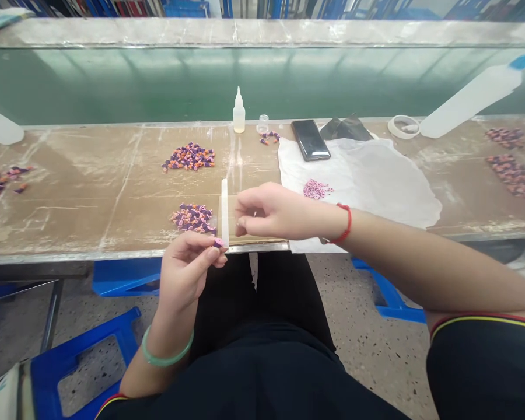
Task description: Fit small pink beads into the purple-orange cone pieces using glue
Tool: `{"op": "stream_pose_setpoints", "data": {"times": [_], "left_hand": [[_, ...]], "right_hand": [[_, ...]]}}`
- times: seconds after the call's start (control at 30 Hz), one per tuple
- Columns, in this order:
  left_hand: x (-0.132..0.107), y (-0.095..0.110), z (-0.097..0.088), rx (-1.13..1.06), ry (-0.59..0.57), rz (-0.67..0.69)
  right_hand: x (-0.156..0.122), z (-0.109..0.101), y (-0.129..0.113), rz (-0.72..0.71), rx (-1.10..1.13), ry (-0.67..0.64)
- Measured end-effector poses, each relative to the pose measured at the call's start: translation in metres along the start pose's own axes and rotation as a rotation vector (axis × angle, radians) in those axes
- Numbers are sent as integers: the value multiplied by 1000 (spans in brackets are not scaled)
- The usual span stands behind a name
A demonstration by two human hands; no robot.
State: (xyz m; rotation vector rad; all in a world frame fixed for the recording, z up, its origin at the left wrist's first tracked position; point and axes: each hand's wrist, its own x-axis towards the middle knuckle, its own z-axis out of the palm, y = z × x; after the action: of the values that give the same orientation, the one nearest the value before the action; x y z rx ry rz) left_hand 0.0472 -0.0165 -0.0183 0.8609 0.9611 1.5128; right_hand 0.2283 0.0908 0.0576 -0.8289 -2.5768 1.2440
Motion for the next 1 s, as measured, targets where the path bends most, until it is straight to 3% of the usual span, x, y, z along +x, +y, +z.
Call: {"op": "stream_pose_setpoints", "data": {"times": [0.13,0.43,0.7,1.0], "left_hand": [[-9,11,10,-2,-24,50],[-20,17,21,46,-54,123],[-21,14,26,25,-102,145],[-21,17,30,73,-78,156]], "right_hand": [[-18,11,-21,-18,236,15],[-36,16,-31,-102,132,113],[-44,16,-29,-92,127,122],[-44,14,-35,-140,100,130]]}}
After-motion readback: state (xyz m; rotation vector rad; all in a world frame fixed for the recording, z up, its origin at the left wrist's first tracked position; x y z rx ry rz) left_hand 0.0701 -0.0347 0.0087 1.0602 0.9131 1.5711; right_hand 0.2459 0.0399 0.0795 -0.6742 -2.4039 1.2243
